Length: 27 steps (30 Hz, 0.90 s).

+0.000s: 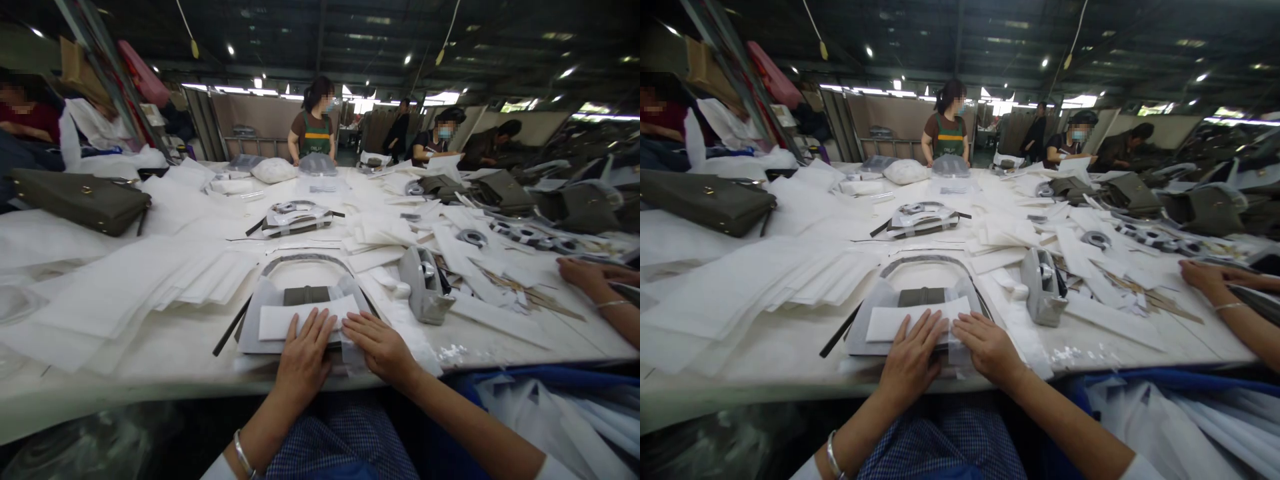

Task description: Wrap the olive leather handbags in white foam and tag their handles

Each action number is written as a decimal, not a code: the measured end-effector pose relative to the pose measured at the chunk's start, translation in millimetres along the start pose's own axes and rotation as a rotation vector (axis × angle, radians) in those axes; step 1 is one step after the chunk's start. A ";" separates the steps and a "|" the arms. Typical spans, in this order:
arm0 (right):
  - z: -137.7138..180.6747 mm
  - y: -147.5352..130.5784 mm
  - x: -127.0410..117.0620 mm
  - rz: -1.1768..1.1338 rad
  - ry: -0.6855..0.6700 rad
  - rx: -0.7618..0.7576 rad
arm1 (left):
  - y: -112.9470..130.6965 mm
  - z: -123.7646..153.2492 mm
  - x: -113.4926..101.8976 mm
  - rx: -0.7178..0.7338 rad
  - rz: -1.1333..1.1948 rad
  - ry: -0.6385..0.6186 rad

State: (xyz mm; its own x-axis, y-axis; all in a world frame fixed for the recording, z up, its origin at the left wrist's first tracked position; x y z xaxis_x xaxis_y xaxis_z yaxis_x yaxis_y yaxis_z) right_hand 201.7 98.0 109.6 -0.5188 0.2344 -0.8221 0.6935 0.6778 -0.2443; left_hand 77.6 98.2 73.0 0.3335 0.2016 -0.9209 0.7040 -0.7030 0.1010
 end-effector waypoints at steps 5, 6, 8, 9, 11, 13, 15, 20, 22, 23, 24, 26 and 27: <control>21.6 -8.6 4.0 0.050 -0.004 -0.050 | 2.7 -1.2 -4.2 0.007 -0.050 -0.020; 24.9 -9.4 2.4 0.046 -0.018 -0.044 | 3.4 -1.5 -4.5 0.019 -0.060 -0.026; 28.7 -11.4 -4.1 0.007 -0.055 -0.037 | 3.7 -1.9 -4.9 0.034 -0.065 -0.032; 28.2 -12.0 -9.2 -0.033 -0.070 -0.030 | 3.4 -2.0 -4.7 0.035 -0.065 -0.035; 20.3 -10.6 -21.1 -0.126 -0.073 -0.001 | 2.7 -2.2 -3.5 0.033 -0.065 -0.044; 2.7 -4.1 -30.0 -0.174 -0.041 0.055 | 2.4 -2.2 -2.1 0.029 -0.072 -0.051; -21.4 5.9 -28.1 -0.146 -0.024 0.120 | 2.5 -2.3 -1.8 0.028 -0.090 -0.046; -71.2 36.3 27.4 0.070 -0.277 0.251 | 3.5 -3.0 -1.1 0.037 -0.107 -0.043; -75.2 44.9 49.2 0.141 -0.403 0.263 | 3.1 -3.5 -0.9 0.035 -0.099 -0.043; -74.7 47.2 56.4 0.168 -0.445 0.257 | 2.8 -3.7 -0.8 0.034 -0.095 -0.043; -73.4 48.5 61.0 0.193 -0.472 0.250 | 2.5 -4.0 -0.7 0.033 -0.090 -0.044; -71.0 50.1 63.2 0.251 -0.482 0.256 | 2.0 -4.4 -0.3 0.034 -0.079 -0.045; -70.7 50.4 61.8 0.282 -0.473 0.269 | 1.8 -4.5 -0.3 0.035 -0.073 -0.046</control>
State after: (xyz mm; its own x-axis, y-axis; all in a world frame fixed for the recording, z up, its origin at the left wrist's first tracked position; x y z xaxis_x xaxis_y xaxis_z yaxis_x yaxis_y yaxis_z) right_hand 169.3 195.9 82.8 -0.0609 0.0025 -0.9981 0.9058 0.4203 -0.0542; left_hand 81.6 99.9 75.2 0.2525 0.2226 -0.9416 0.7026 -0.7113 0.0203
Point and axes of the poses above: each hand's wrist, its own z-axis away from the middle knuckle, its own x-axis out of the palm, y = z × x, the point moved 9 cm from there along -z, towards the middle knuckle, and after that the axes turned 14 degrees about x, right-handed, at the moved point
